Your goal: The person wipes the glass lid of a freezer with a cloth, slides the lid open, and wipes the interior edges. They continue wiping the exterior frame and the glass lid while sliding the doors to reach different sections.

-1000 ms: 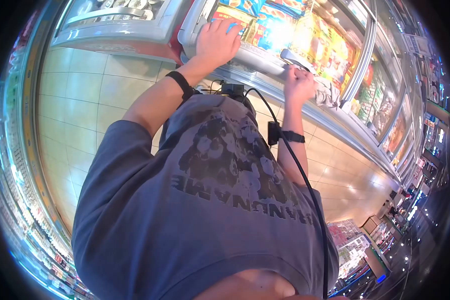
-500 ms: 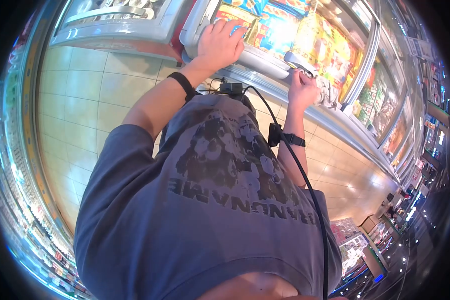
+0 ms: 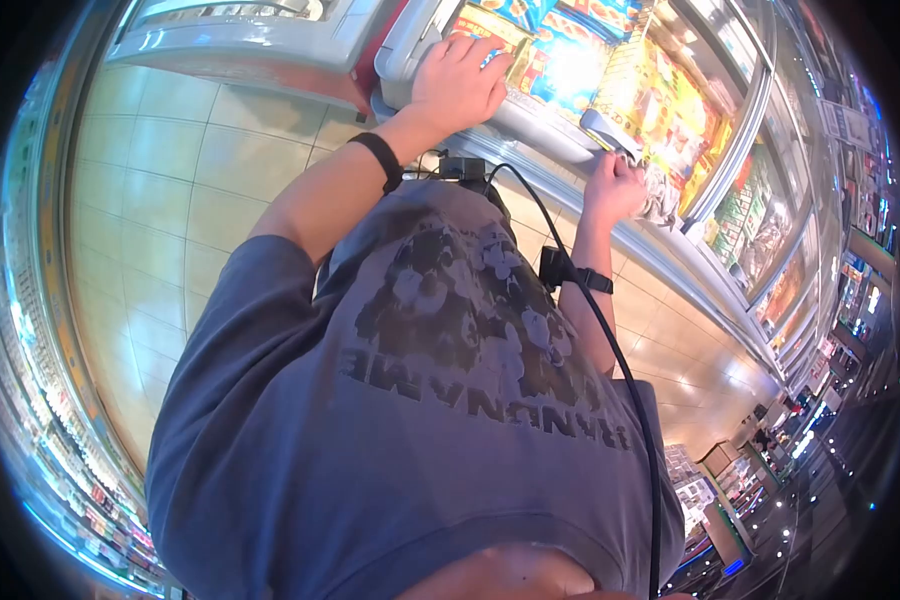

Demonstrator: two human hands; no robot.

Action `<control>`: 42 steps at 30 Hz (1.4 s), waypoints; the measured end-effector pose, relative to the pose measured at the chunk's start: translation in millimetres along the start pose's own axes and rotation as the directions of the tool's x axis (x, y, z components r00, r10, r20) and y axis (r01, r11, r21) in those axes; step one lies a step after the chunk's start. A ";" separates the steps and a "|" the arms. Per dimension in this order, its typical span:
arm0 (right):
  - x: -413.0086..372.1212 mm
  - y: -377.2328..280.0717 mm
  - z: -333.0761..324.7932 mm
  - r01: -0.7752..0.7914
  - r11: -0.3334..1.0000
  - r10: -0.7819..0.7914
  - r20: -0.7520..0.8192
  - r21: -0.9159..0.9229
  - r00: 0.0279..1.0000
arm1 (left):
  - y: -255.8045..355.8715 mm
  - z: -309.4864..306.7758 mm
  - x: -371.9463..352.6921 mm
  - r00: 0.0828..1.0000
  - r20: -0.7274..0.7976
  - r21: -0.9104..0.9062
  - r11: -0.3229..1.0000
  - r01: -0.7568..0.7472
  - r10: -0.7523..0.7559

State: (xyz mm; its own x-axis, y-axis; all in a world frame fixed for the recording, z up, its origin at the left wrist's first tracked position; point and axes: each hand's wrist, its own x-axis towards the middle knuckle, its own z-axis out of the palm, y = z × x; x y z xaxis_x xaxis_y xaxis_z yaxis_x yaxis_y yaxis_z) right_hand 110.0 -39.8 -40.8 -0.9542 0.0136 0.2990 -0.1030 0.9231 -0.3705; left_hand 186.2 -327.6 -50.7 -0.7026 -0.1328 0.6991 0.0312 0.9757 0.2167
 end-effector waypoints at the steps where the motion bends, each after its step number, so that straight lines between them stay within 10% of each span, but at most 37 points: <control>1: -4.1 -8.6 1.7 0.003 1.000 -0.003 0.006 -0.004 1.000 | 1.7 0.4 -0.2 1.000 -0.026 0.004 1.000 -0.013 0.013; 3: -15.0 -30.7 15.1 0.209 0.977 -0.209 0.000 -0.045 0.978 | -0.6 0.8 0.7 1.000 -0.020 0.002 1.000 -0.007 0.007; 23: -18.4 -19.4 19.4 -0.365 0.912 0.361 0.058 0.185 0.931 | 5.3 -0.7 1.1 0.993 0.113 -0.014 0.999 0.029 -0.027; 26: -11.5 -13.7 17.5 -0.618 0.678 0.587 0.212 0.398 0.781 | 4.8 -2.0 0.2 0.990 0.139 -0.025 0.999 0.026 -0.022; 28: -3.9 -17.1 12.5 -0.729 0.290 0.679 0.403 0.620 0.614 | 4.4 -3.3 1.3 0.987 0.157 -0.029 0.999 0.039 -0.034; 32: 16.5 -50.8 -9.6 -0.842 -0.125 0.716 0.635 0.526 0.290 | 5.1 -2.7 1.1 0.987 0.154 -0.017 0.999 0.039 -0.036; 37: 11.9 -79.5 3.4 -0.757 -0.084 0.763 0.530 0.649 0.370 | 7.1 -3.9 1.1 0.978 0.199 -0.019 0.998 0.067 -0.062; 40: 4.8 -79.0 11.1 -0.744 0.174 0.688 0.461 0.645 0.560 | 6.9 -5.1 2.8 0.976 0.210 -0.028 0.997 0.071 -0.064; 42: -6.0 -78.1 2.9 -0.721 0.627 0.645 0.322 0.295 0.693 | 6.6 -6.1 4.8 0.980 0.192 -0.032 0.998 0.057 -0.049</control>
State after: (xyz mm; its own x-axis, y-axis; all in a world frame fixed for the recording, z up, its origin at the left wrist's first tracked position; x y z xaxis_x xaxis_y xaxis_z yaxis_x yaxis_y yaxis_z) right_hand 122.9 -113.1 -16.2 -0.8182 0.4808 -0.3152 0.5404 0.4558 -0.7073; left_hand 187.5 -322.9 -41.8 -0.8267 -0.1449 0.5437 0.0140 0.9607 0.2774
